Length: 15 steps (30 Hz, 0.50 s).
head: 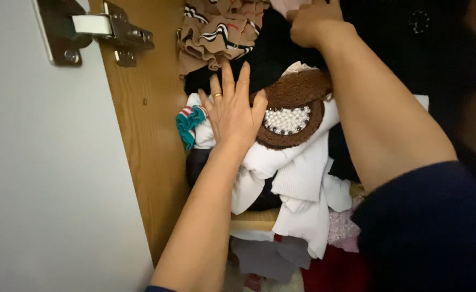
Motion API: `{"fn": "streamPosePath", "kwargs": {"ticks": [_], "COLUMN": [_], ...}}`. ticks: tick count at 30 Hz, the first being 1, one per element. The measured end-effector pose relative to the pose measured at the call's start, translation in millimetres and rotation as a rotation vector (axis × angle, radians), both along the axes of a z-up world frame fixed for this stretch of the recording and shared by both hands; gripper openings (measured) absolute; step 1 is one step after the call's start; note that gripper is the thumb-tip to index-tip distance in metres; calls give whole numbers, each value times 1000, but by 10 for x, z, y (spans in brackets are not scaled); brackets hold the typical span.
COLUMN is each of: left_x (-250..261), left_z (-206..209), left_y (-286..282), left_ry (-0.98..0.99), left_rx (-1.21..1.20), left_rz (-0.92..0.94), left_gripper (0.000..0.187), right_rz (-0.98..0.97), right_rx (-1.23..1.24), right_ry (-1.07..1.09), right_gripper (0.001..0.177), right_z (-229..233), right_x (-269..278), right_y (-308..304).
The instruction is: Sorting and organizing clothes inside a wardrobe and a drawer.
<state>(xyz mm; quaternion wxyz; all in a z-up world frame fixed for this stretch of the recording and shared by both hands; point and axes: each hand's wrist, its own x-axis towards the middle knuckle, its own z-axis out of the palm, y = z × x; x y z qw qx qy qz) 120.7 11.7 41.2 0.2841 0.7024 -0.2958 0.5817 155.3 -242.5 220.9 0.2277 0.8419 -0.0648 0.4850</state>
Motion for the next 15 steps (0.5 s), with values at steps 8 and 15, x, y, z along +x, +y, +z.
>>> {"fn": "streamPosePath", "kwargs": {"ticks": [8, 15], "left_x": [-9, -14], "left_z": [-14, 8], "left_y": [-6, 8], "left_ry": [8, 12], "left_rx": [2, 13], "left_rz": [18, 15], "left_gripper": [66, 67], "right_rz": [-48, 224], "right_rx": [-27, 85], "right_ry": [160, 64], "right_gripper": [42, 52], "right_z": [-173, -368], "right_x": [-325, -1151], "right_y": [231, 440]}}
